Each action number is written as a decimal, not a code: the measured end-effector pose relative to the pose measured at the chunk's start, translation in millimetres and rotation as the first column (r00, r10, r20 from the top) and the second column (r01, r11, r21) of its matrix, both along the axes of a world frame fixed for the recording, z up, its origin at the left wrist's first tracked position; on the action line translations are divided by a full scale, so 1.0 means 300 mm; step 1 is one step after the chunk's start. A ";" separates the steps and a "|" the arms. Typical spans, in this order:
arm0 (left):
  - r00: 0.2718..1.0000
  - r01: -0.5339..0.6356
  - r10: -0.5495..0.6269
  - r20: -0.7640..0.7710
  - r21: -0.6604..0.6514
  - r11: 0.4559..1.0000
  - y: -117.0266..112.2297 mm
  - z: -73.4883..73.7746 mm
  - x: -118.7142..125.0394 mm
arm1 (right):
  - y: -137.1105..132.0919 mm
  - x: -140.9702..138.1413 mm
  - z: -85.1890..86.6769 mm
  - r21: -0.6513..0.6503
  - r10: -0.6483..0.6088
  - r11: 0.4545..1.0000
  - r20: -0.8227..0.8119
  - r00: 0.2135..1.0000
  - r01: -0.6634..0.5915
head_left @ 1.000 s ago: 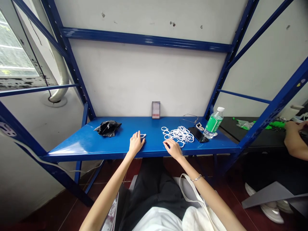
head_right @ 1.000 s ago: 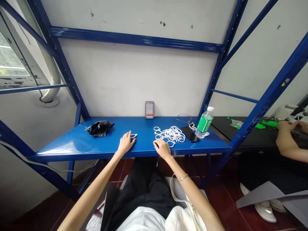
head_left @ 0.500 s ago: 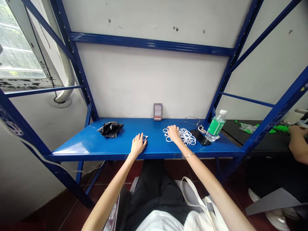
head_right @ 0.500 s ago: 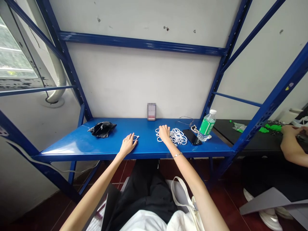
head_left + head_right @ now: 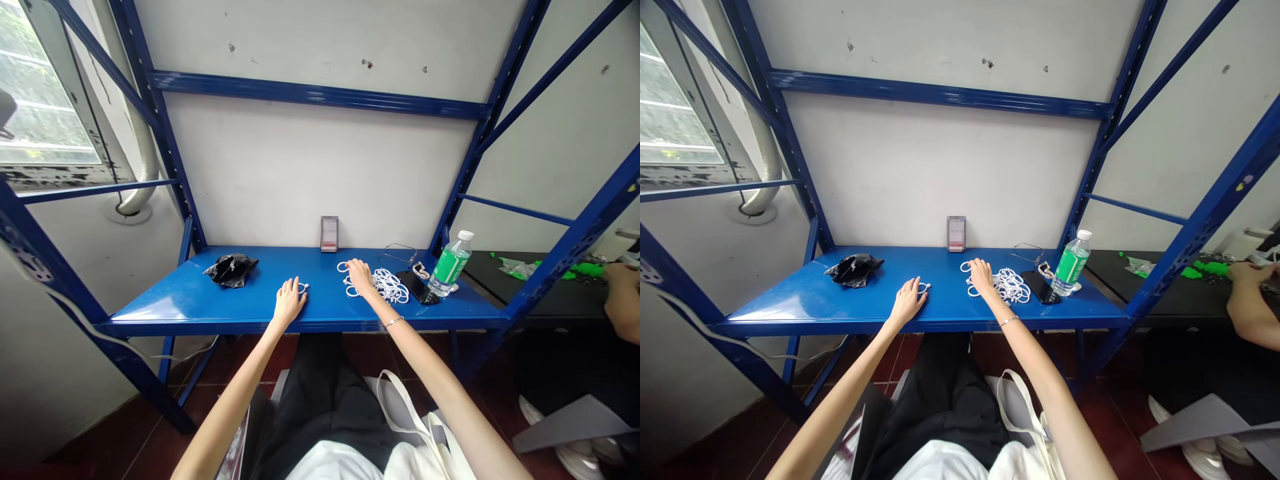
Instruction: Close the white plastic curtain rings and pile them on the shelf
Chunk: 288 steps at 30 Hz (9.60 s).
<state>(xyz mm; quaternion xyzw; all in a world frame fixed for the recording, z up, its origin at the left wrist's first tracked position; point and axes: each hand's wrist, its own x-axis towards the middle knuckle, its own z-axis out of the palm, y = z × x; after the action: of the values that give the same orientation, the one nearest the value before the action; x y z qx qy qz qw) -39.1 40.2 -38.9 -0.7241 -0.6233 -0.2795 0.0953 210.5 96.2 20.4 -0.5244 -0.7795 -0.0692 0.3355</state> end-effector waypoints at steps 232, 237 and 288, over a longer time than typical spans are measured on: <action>0.756 0.632 -0.633 0.168 0.063 0.772 -0.121 0.076 0.174 | -0.362 0.026 -0.142 0.055 0.200 0.980 -0.212 0.957 -0.192; 0.703 0.651 -0.620 0.349 0.034 0.758 -0.138 0.105 0.180 | -0.378 0.021 -0.128 0.078 0.211 0.977 -0.196 0.958 -0.199; 0.874 0.484 -0.483 -0.063 0.220 0.847 -0.169 0.108 0.215 | -0.396 0.014 -0.136 0.155 0.357 0.934 -0.333 0.873 -0.323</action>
<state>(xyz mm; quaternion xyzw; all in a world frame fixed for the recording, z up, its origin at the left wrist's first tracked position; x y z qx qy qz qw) 25.3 -10.6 -6.5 -0.8423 -0.3846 -0.3625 0.1062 214.7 -22.7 -20.3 -0.3662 -0.7819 0.0501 0.5020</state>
